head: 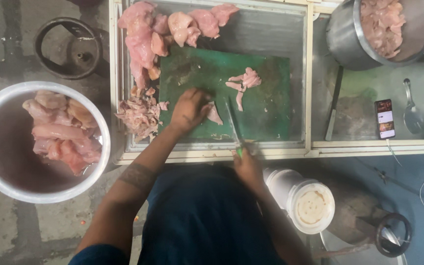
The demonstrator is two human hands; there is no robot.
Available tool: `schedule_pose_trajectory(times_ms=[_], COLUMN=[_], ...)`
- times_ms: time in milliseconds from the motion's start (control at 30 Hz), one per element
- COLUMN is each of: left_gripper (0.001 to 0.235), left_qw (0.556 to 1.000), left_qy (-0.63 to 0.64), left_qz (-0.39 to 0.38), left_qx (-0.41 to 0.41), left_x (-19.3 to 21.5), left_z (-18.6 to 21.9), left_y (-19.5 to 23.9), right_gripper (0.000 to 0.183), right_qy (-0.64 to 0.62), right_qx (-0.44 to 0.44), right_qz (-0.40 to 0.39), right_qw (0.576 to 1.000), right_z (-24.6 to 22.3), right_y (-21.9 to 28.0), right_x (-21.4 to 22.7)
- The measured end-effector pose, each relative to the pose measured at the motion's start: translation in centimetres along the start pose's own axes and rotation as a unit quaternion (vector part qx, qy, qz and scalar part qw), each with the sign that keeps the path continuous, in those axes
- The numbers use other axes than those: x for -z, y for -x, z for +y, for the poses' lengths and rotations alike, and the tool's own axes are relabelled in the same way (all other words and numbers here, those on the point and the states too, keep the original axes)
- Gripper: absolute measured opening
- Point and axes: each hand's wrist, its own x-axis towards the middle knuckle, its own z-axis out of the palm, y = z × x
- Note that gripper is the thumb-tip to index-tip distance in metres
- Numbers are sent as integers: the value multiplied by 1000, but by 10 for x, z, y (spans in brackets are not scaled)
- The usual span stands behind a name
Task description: The person washes raw chicken pieces in a white bucket, then places them on a green cutting board. Using a knife, the person slices the chicken into smaller strips and transfers the cut pieces into a metal bowl.
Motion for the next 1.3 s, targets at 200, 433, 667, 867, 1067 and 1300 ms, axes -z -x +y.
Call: schedule_pose_trajectory(times_ms=[200, 433, 667, 867, 1067, 1300], left_gripper=[21, 25, 22, 19, 20, 19], left_qw=[993, 990, 993, 999, 998, 998], left_qy=[-69, -105, -90, -8, 29, 28], left_qz=[-30, -41, -30, 10, 10, 4], left_qx=[-93, -88, -68, -43, -64, -63], left_x=[-13, -26, -20, -15, -10, -7], left_z=[7, -1, 1, 1, 6, 0], left_y=[24, 23, 22, 23, 29, 28], right_gripper=[33, 31, 46, 40, 40, 38], right_qy=[150, 59, 62, 21, -103, 39], right_qx=[47, -14, 143, 3, -159, -36], right_qz=[20, -47, 78, -80, -84, -63], right_qw=[987, 997, 985, 997, 978, 997], right_z=[-40, -83, -20, -3, -43, -41], right_y=[0, -56, 14, 21, -23, -2], right_x=[10, 9, -7, -12, -4, 6])
